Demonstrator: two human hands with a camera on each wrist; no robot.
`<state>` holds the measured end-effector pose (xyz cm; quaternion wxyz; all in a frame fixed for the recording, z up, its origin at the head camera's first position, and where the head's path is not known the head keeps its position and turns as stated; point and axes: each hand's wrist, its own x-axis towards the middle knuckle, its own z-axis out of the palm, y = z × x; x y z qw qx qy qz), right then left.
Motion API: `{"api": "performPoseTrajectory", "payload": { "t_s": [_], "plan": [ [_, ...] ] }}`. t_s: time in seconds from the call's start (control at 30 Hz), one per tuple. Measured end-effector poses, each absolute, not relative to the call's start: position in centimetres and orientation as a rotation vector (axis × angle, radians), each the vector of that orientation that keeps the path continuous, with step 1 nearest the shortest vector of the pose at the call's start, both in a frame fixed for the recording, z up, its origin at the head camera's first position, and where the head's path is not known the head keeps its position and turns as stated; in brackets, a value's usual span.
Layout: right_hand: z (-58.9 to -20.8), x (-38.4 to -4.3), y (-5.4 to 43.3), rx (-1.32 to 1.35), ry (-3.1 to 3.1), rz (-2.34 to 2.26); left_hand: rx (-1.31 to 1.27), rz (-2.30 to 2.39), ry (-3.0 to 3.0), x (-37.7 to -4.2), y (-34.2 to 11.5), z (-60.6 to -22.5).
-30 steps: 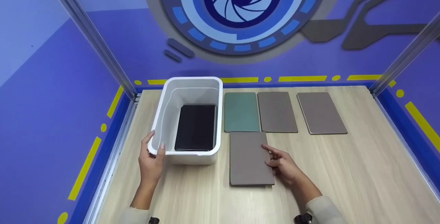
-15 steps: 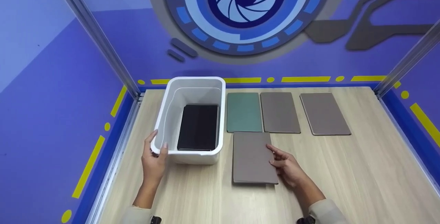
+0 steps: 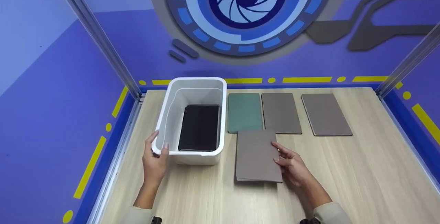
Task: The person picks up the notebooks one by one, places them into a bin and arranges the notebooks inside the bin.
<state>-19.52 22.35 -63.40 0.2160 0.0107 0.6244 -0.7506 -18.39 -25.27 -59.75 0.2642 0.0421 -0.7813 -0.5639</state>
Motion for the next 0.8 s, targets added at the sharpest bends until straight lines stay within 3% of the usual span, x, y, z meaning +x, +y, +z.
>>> {"api": "performPoseTrajectory", "payload": {
  "t_s": [0.8],
  "plan": [
    [-58.1,-20.6,22.7,0.044,1.826,-2.150,0.100,-1.521,-2.119,-18.4,-25.3,-59.7]
  ]
}}
